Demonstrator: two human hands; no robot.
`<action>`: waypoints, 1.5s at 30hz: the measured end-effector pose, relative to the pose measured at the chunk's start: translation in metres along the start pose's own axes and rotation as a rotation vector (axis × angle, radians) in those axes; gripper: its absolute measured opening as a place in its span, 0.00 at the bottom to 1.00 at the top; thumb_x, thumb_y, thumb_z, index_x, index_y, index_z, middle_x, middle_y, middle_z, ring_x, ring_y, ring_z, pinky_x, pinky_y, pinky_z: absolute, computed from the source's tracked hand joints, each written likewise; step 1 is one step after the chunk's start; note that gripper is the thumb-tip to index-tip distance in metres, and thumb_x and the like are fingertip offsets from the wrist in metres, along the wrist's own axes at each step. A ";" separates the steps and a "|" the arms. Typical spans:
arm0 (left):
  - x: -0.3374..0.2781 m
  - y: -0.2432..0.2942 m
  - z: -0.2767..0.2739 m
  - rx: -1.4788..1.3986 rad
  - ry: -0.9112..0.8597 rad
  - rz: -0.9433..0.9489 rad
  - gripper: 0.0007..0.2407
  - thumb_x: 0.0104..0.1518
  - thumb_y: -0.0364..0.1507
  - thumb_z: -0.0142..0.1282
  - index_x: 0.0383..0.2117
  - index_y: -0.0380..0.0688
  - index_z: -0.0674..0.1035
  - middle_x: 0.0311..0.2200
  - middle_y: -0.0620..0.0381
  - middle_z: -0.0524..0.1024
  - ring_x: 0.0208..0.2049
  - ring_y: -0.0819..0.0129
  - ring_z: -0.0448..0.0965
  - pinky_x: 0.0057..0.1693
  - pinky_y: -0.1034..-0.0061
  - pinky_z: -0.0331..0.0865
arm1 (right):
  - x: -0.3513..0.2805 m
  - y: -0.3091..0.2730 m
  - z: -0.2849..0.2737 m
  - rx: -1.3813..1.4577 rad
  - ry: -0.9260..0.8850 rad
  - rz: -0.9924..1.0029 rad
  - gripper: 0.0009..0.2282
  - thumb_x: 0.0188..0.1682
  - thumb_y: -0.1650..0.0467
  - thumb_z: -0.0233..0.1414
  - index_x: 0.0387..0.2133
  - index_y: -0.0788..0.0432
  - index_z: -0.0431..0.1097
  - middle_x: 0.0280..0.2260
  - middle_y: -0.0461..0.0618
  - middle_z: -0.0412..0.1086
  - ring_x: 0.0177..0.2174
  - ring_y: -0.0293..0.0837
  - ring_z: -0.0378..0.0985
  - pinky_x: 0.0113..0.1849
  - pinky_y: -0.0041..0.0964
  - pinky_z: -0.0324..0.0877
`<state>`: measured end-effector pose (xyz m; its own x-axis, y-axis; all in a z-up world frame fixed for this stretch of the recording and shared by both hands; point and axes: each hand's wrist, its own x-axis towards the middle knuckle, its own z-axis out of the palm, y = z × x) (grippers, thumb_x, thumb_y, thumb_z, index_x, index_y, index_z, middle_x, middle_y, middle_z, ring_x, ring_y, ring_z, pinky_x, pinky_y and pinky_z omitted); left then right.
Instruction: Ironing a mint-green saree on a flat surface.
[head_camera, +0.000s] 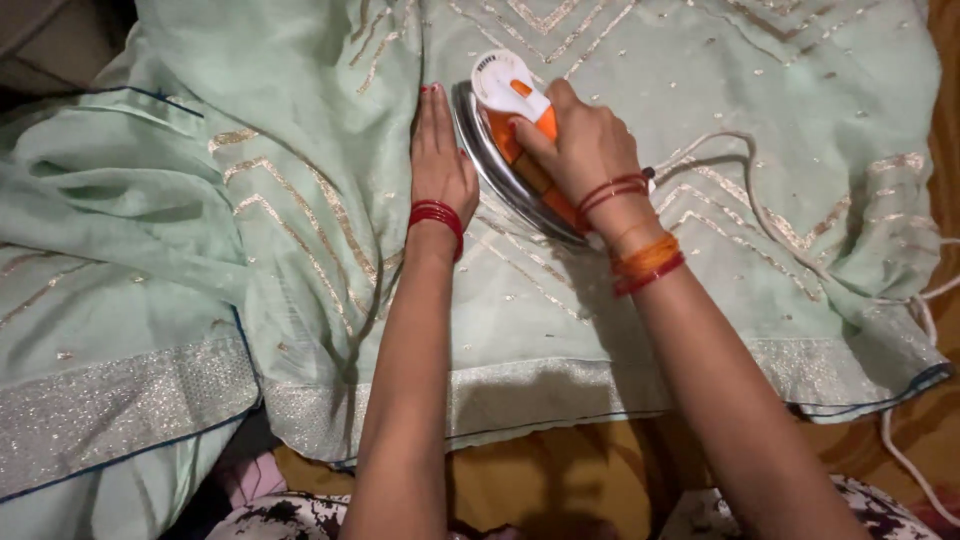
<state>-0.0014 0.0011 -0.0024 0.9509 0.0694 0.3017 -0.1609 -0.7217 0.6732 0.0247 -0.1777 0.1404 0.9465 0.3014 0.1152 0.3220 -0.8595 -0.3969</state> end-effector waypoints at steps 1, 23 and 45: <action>0.001 0.000 0.000 0.002 -0.015 -0.027 0.34 0.57 0.20 0.45 0.73 0.37 0.47 0.74 0.38 0.47 0.74 0.44 0.50 0.77 0.60 0.47 | -0.002 -0.003 -0.003 -0.018 -0.011 0.036 0.21 0.53 0.55 0.56 0.39 0.63 0.68 0.26 0.68 0.74 0.30 0.69 0.77 0.31 0.61 0.71; -0.002 -0.016 0.013 0.096 -0.001 0.018 0.33 0.60 0.33 0.55 0.70 0.32 0.54 0.72 0.34 0.49 0.72 0.39 0.51 0.75 0.56 0.48 | -0.019 0.080 -0.032 -0.133 0.081 0.187 0.22 0.55 0.54 0.57 0.41 0.63 0.68 0.29 0.68 0.74 0.31 0.70 0.77 0.33 0.61 0.71; -0.001 -0.012 0.007 0.153 -0.039 0.011 0.33 0.60 0.34 0.54 0.69 0.30 0.56 0.71 0.33 0.49 0.72 0.39 0.51 0.75 0.57 0.47 | 0.012 0.200 -0.045 -0.195 0.234 0.156 0.23 0.56 0.56 0.58 0.47 0.67 0.72 0.35 0.71 0.75 0.36 0.73 0.76 0.37 0.62 0.70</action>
<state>0.0012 0.0054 -0.0154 0.9592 0.0362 0.2803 -0.1322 -0.8192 0.5580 0.1013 -0.3643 0.1034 0.9564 0.0764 0.2819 0.1493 -0.9575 -0.2470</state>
